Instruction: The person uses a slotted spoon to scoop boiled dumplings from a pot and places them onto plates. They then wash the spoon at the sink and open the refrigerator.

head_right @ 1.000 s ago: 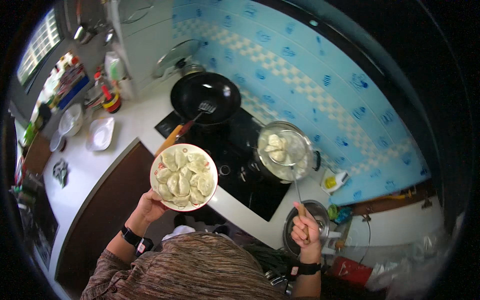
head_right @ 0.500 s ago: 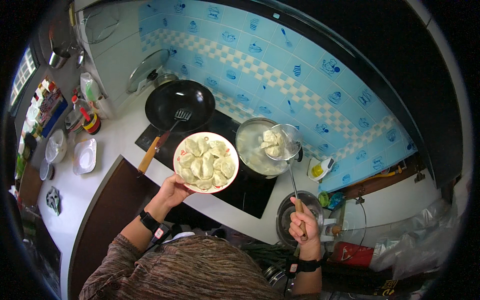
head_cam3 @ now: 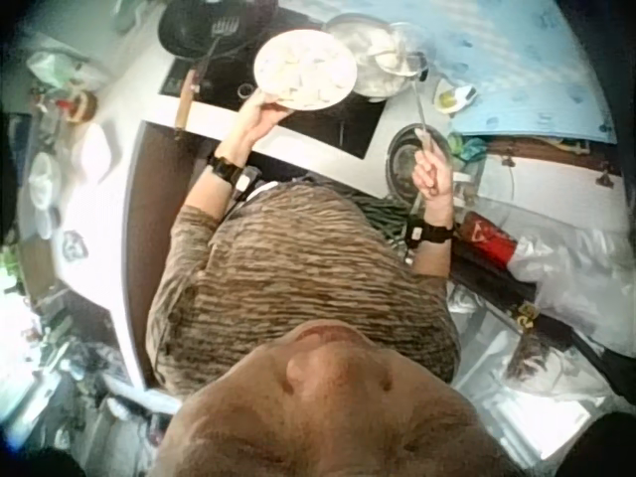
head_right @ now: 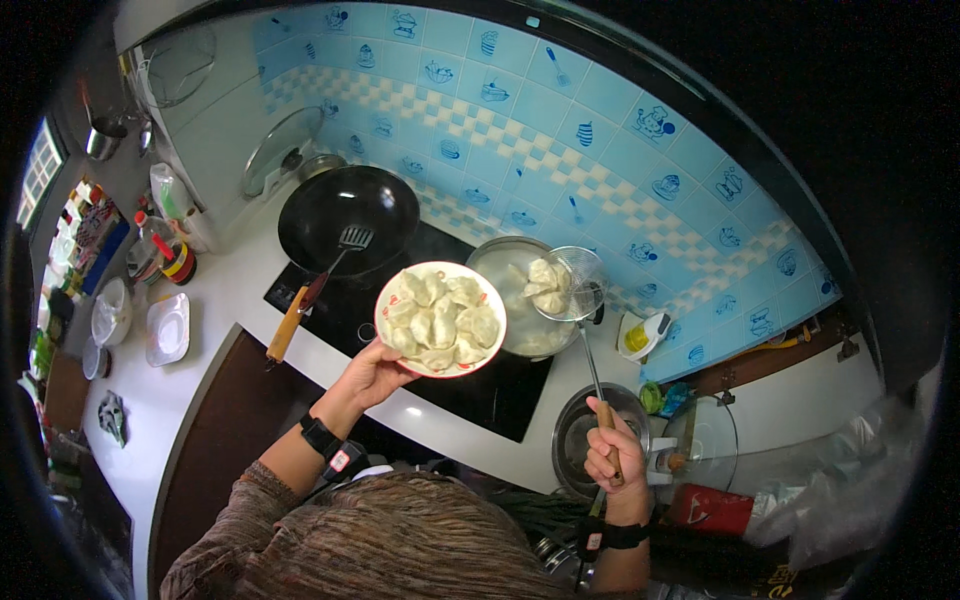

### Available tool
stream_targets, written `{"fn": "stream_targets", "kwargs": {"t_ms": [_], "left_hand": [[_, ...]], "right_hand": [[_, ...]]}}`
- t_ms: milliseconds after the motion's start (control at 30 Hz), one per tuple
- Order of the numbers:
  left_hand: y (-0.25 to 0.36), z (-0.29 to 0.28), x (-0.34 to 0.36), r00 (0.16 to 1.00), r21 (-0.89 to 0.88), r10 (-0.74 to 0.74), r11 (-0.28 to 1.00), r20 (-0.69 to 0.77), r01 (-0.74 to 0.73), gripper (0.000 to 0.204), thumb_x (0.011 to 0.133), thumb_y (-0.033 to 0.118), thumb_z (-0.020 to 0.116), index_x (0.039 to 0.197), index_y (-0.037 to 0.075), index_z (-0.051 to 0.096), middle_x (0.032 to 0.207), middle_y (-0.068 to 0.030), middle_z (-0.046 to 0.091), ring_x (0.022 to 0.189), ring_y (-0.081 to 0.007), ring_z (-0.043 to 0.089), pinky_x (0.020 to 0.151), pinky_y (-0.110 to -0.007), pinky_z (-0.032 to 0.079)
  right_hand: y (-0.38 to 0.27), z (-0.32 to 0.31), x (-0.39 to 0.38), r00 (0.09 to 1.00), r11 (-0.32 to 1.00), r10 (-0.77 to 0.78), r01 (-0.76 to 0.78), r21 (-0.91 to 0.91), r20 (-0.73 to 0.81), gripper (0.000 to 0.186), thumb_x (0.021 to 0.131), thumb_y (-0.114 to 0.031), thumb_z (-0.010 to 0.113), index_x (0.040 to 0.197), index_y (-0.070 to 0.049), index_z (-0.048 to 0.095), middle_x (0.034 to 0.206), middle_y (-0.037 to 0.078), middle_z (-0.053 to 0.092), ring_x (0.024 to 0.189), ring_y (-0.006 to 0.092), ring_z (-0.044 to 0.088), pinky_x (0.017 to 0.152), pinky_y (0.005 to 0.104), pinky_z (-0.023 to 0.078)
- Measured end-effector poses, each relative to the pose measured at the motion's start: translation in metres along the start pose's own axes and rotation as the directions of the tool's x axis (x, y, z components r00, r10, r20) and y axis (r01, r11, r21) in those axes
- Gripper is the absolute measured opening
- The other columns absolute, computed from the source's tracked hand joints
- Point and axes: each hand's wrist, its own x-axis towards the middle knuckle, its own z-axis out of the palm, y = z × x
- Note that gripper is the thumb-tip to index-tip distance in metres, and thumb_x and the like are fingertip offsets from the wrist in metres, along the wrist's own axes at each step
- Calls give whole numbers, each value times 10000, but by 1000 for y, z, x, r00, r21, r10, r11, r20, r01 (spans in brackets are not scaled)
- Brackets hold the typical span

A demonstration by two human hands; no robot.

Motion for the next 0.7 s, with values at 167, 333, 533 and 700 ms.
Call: {"fn": "stream_targets", "kwargs": {"t_ms": [167,333,533,700], "left_hand": [[2,4,5,999,9,-5,1000,53,5,669,768,-39,531,1394,107,344,1384,-129,430,1237,-321,470,1019,-504,421],[-2,3,18,998,21,-13,1000,58,12,701,757,-38,532,1406,132,330,1390,-127,422,1244,-331,464,1016,-513,420],[-3,-2,23,996,-15,-48,999,80,49,710,753,-62,541,1398,148,332,1355,-118,449,1203,-315,502,976,-489,452],[-7,-1,28,991,17,-73,997,111,71,683,758,-57,540,1386,137,351,1336,-115,468,1188,-308,516,970,-477,462]], "right_hand": [[-1,5,-7,1000,999,-6,5,40,18,472,967,-72,343,1438,-97,322,700,42,503,357,112,406,361,269,336],[-3,10,-12,999,1000,-20,20,-3,-32,477,962,-63,348,1437,-90,320,694,40,493,356,107,401,351,268,331],[-2,11,-16,993,995,-43,32,-99,-109,496,958,-59,329,1452,-81,283,708,56,491,352,113,398,327,261,334],[-1,21,-20,996,996,-39,33,-78,-76,484,950,-50,369,1432,-74,323,675,36,493,363,103,427,355,263,344]]}}
